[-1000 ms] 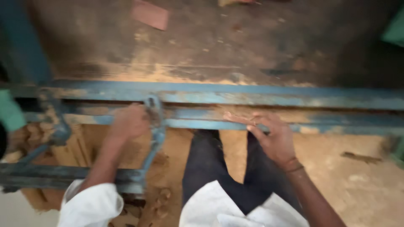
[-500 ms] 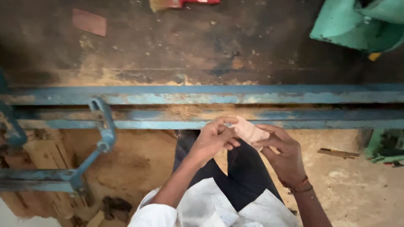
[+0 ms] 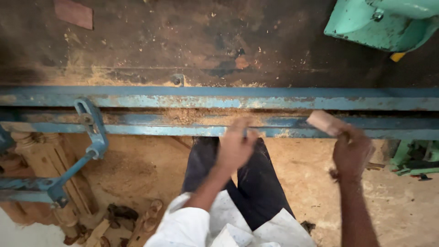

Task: The person brushes wood shavings off a blue metal lathe frame using a small brush and their hands, occasionally picking up and looking at a piece of wood.

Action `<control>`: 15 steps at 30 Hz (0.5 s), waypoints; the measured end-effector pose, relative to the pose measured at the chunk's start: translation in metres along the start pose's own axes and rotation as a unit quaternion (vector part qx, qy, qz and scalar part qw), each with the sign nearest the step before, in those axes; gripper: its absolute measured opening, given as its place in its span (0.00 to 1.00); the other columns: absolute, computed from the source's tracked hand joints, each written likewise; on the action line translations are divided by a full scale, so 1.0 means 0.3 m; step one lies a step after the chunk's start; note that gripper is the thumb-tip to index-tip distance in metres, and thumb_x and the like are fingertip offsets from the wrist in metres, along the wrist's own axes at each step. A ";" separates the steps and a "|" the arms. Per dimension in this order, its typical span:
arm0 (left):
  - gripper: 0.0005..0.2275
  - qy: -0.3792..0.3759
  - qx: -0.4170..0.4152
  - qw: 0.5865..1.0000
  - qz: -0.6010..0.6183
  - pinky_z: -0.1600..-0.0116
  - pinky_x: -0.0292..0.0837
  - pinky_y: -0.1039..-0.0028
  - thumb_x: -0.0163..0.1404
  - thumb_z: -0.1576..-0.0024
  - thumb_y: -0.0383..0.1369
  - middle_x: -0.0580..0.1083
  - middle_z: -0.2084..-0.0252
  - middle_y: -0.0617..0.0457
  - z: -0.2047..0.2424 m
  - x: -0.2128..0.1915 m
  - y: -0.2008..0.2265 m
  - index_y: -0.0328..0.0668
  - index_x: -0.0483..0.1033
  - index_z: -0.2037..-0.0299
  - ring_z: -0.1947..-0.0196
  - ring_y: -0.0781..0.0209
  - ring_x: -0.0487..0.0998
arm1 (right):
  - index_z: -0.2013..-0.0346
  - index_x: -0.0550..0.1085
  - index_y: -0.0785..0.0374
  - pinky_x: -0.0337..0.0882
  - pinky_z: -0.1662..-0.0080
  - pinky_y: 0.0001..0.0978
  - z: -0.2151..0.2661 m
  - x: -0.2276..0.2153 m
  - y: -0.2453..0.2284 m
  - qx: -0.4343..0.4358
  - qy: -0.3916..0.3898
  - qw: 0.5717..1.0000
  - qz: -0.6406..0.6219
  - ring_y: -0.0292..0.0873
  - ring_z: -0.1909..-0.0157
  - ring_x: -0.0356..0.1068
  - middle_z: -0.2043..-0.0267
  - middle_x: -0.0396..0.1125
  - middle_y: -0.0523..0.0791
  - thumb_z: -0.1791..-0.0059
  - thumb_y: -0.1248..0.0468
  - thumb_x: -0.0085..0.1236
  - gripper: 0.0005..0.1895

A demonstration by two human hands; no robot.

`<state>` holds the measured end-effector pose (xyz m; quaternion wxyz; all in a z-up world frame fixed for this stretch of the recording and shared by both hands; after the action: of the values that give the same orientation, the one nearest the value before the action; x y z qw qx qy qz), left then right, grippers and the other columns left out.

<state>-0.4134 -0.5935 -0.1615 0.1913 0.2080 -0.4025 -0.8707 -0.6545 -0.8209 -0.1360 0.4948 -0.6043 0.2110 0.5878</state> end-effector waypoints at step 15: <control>0.25 0.158 -0.020 0.880 -0.448 0.39 0.62 0.45 0.50 0.37 0.44 0.66 0.42 0.24 -0.029 -0.717 -0.373 0.24 0.67 0.42 0.42 0.28 0.68 | 0.58 0.80 0.61 0.75 0.45 0.42 -0.102 0.225 0.150 -0.108 -0.038 0.992 -0.054 0.55 0.56 0.72 0.55 0.73 0.53 0.50 0.74 0.46 0.15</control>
<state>-0.2466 -0.4237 -0.2092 -0.1536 0.4973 -0.2135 -0.8267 -0.6618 -0.8437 -0.2193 0.4654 -0.6415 0.0946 0.6025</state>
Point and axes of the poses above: each hand's wrist, its own z-axis away from the middle knuckle, its own x-axis out of the palm, y = z × x, the point moved 8 cm from there along -z, towards the middle knuckle
